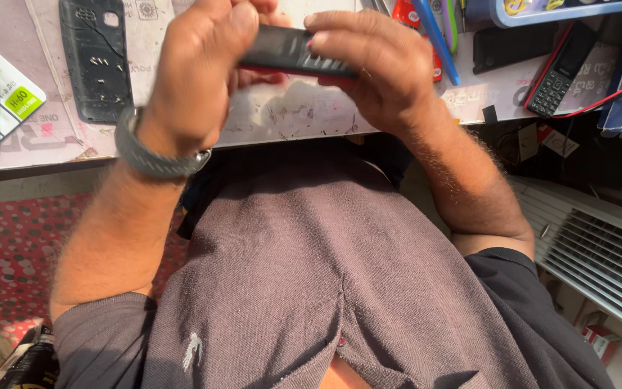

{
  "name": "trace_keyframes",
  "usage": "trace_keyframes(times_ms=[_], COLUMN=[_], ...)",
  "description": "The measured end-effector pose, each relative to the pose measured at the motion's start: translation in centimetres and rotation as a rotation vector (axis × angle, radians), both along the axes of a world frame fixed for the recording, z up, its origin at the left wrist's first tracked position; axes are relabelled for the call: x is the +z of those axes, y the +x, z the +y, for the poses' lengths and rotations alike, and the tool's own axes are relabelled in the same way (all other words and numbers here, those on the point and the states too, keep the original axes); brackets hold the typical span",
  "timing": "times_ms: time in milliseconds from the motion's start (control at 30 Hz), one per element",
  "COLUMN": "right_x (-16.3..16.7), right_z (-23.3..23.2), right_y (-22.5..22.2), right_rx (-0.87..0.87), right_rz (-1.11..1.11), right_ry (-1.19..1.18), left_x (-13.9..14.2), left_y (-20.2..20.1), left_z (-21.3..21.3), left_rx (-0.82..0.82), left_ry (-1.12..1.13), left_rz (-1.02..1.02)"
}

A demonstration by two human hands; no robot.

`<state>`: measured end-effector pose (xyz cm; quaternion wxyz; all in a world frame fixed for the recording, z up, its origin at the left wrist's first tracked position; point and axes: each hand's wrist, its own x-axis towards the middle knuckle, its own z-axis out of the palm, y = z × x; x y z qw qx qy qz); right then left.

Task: The person assembles a red feature phone by inserting a battery, closing the back cover, and pressing buttons to test the device. The person then removes the battery and reinserts it, repeating the button-press test.

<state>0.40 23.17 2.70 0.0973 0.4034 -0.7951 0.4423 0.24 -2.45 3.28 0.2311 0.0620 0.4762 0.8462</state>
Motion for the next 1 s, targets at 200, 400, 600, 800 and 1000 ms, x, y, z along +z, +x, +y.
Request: trace_keyframes(times_ms=[200, 400, 600, 800, 1000], right_x=[-0.2, -0.5, -0.9, -0.7, 1.3], right_z=[0.5, 0.3, 0.3, -0.6, -0.3], right_y=[0.2, -0.1, 0.4, 0.5, 1.5], right_rx=[0.021, 0.077, 0.024, 0.042, -0.104], right_rz=[-0.346, -0.393, -0.332, -0.547, -0.461], right_ry=[-0.177, -0.238, -0.193, -0.488, -0.387], left_x=[1.7, 2.0, 1.3, -0.5, -2.1], left_y=[0.1, -0.1, 0.2, 0.4, 0.9], left_z=[-1.0, -1.0, -0.7, -0.4, 0.3], left_rx=[0.128, 0.150, 0.190, 0.256, 0.251], left_ry=[-0.734, -0.747, -0.730, -0.622, -0.411], left_rz=[1.162, 1.218, 1.156, 0.939, 0.663])
